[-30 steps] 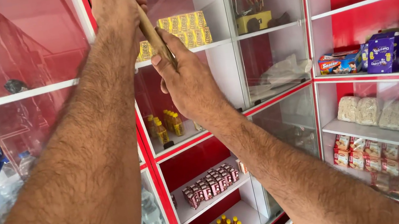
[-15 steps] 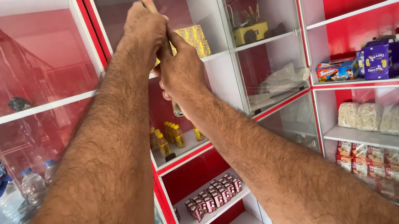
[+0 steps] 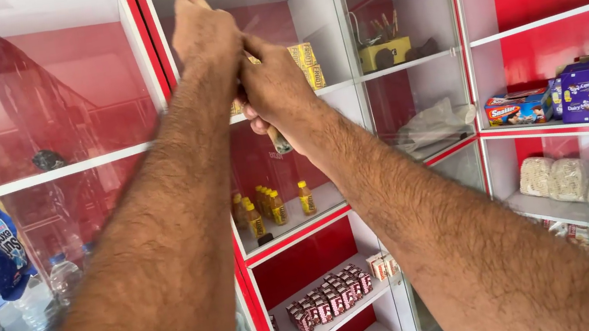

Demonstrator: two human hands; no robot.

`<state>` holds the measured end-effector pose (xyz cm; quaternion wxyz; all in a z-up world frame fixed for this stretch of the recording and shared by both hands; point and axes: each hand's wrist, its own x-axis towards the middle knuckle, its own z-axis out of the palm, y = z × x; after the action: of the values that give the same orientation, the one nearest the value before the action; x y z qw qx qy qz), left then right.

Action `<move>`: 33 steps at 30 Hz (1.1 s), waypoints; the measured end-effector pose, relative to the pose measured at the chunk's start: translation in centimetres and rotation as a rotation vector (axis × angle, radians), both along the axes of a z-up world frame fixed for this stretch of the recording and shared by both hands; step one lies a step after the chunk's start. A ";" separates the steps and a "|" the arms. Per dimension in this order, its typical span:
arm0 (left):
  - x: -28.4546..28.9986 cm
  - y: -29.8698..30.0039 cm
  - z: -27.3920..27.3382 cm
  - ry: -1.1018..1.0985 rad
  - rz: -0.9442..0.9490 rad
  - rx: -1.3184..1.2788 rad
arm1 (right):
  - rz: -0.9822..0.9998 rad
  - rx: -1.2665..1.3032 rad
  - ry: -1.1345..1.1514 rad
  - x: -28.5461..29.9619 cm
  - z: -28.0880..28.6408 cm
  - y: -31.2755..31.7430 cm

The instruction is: The recorder uses a broom handle and a plastic stool to reach and clean high shelves in a grocery store.

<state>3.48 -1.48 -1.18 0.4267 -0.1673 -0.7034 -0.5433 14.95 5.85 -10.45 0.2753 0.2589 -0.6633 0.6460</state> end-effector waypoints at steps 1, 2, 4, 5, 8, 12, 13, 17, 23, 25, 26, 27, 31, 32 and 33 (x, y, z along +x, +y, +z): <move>1.6 -0.7 0.0 -0.029 -0.039 0.005 | -0.050 0.033 0.010 0.2 0.4 -0.3; 3.3 -1.5 -0.1 -0.057 -0.077 0.009 | -0.101 0.065 0.021 0.3 0.7 -0.6; 1.8 -1.5 0.4 -0.038 -0.050 -0.017 | -0.102 0.039 0.007 -0.1 0.8 -0.8; 1.0 -1.3 0.5 -0.027 -0.031 -0.045 | -0.111 0.013 -0.016 -0.2 0.8 -0.8; -2.5 0.8 0.5 -0.072 -0.014 -0.144 | -0.027 -0.144 -0.067 -1.2 -0.3 -0.3; -3.3 2.5 -0.3 -0.124 -0.033 -0.221 | 0.097 -0.257 -0.114 -1.9 -1.0 -0.2; -3.5 2.7 -0.5 -0.143 0.015 -0.289 | 0.119 -0.295 -0.111 -2.1 -1.2 -0.2; -0.7 1.9 -2.0 -0.170 -0.060 -0.178 | 0.115 -0.270 -0.068 -2.3 -1.9 -0.8; -1.8 0.8 -2.4 -0.096 -0.001 -0.157 | 0.010 -0.110 -0.082 -2.4 -1.8 -0.5; -2.7 1.8 -2.3 -0.117 0.007 -0.179 | -0.010 -0.129 -0.086 -2.6 -2.1 0.0; -3.1 2.3 -2.4 -0.139 0.014 -0.203 | -0.030 -0.150 -0.091 -2.7 -2.3 0.4; -2.9 2.9 -2.6 -0.143 0.011 -0.203 | -0.032 -0.150 -0.094 -2.9 -2.2 0.7; -2.6 4.6 -3.1 -0.217 -0.168 -0.195 | -0.029 -0.263 -0.131 -3.0 -1.8 2.2; -2.5 4.8 -3.2 -0.214 -0.200 -0.195 | 0.005 -0.325 -0.123 -2.8 -1.6 2.6; -2.5 4.9 -3.3 -0.213 -0.204 -0.195 | 0.001 -0.324 -0.122 -3.0 -1.6 2.7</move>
<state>0.96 3.42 -4.44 0.2740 -0.2198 -0.7733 -0.5278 11.98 8.57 -12.02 0.2722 0.1718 -0.5658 0.7591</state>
